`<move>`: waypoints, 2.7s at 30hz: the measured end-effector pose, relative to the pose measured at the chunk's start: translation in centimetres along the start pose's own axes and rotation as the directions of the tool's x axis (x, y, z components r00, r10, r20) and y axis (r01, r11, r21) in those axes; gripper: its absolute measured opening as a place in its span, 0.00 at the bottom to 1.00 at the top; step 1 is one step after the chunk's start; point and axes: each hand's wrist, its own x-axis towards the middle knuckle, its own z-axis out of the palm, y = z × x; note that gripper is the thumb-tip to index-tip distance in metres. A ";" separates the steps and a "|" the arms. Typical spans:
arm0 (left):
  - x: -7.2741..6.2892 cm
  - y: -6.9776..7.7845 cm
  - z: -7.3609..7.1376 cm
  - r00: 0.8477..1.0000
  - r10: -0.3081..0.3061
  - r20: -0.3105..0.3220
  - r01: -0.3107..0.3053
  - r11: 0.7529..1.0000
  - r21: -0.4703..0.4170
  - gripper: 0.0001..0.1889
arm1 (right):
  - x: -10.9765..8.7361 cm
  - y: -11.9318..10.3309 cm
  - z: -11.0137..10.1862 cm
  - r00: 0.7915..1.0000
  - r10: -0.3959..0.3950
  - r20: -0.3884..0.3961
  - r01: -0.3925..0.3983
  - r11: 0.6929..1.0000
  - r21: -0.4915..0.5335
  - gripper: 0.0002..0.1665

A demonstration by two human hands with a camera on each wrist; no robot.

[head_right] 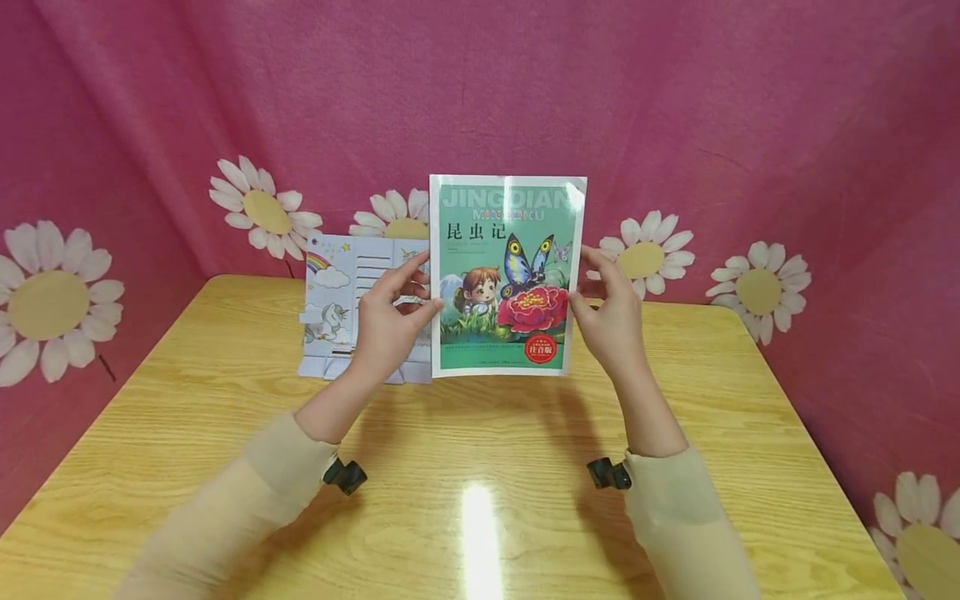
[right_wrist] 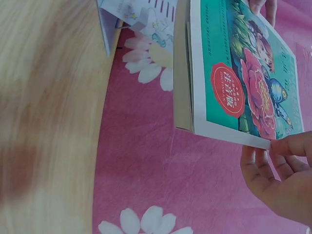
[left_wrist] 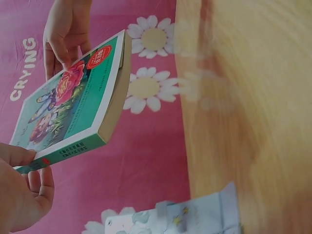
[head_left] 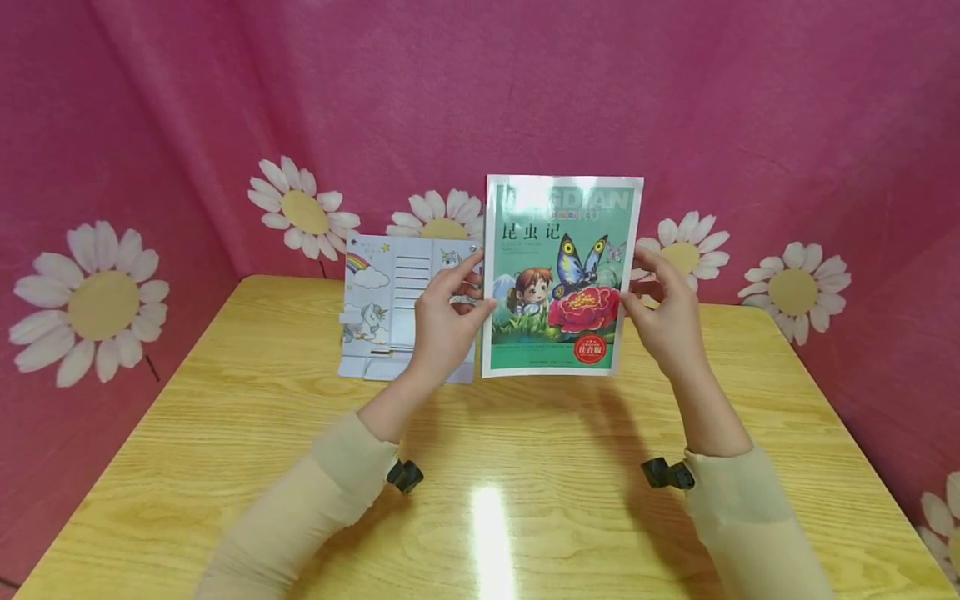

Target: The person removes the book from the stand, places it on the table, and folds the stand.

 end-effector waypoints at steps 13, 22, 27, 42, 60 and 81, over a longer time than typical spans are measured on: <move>-2.7 -0.8 2.6 0.987 -0.154 0.052 0.157 0.985 -0.069 0.31 | -2.1 2.9 -2.3 0.990 0.076 0.121 -0.074 0.997 -0.025 0.37; -3.6 -2.0 4.9 0.972 -0.213 0.099 0.221 0.972 -0.075 0.33 | -3.2 5.0 -3.4 0.963 0.187 0.195 -0.188 0.982 -0.012 0.39; -3.8 -3.0 5.9 0.957 -0.263 0.122 0.270 0.962 -0.048 0.33 | -3.3 6.4 -3.6 0.948 0.216 0.235 -0.218 0.976 -0.016 0.40; -4.6 -4.6 8.7 0.879 -0.428 0.210 0.446 0.894 -0.040 0.32 | -3.3 10.5 -4.8 0.888 0.291 0.357 -0.274 0.957 -0.098 0.39; -4.3 -5.7 12.5 0.817 -0.534 0.220 0.548 0.837 -0.003 0.30 | -2.8 13.7 -6.9 0.792 0.402 0.459 -0.366 0.915 -0.171 0.40; -4.0 -6.7 14.5 0.701 -0.657 0.278 0.686 0.728 -0.010 0.30 | -1.7 17.2 -7.0 0.654 0.519 0.551 -0.483 0.847 -0.224 0.41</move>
